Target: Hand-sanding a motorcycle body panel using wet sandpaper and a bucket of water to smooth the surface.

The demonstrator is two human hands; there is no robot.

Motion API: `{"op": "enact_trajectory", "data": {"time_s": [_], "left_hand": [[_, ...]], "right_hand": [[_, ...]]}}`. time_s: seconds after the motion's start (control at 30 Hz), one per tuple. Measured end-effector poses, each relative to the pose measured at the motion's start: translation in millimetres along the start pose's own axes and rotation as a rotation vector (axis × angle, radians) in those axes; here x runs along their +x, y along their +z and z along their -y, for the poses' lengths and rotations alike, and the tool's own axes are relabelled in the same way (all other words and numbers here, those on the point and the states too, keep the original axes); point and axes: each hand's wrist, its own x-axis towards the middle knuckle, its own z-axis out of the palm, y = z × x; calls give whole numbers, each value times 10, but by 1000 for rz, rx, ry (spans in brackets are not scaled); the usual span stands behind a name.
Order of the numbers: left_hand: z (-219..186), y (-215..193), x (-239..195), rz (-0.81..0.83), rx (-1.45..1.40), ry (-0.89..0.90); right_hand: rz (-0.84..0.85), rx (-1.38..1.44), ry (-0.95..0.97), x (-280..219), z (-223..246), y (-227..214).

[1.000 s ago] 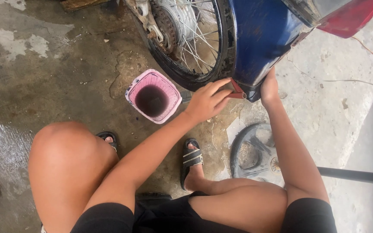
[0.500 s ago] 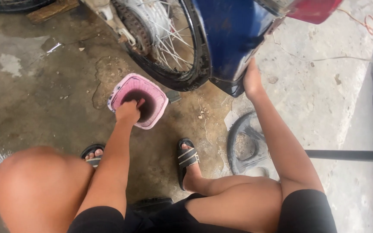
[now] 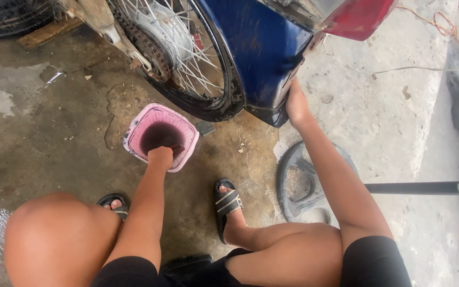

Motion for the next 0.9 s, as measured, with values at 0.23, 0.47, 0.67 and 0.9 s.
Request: {"op": "enact_trajectory", "data": {"time_s": [0.23, 0.47, 0.67, 0.9], "left_hand": [[-108, -237, -202, 17, -92, -1], [-377, -941, -444, -309, -749, -47], [-611, -1418, -284, -863, -1467, 302], [-985, -2092, -625, -868, -1610, 668]], "right_hand": [[5, 11, 1, -52, 42, 14], [13, 22, -28, -73, 62, 17], [33, 0, -38, 48, -72, -30], [89, -105, -3, 166, -104, -98]]}}
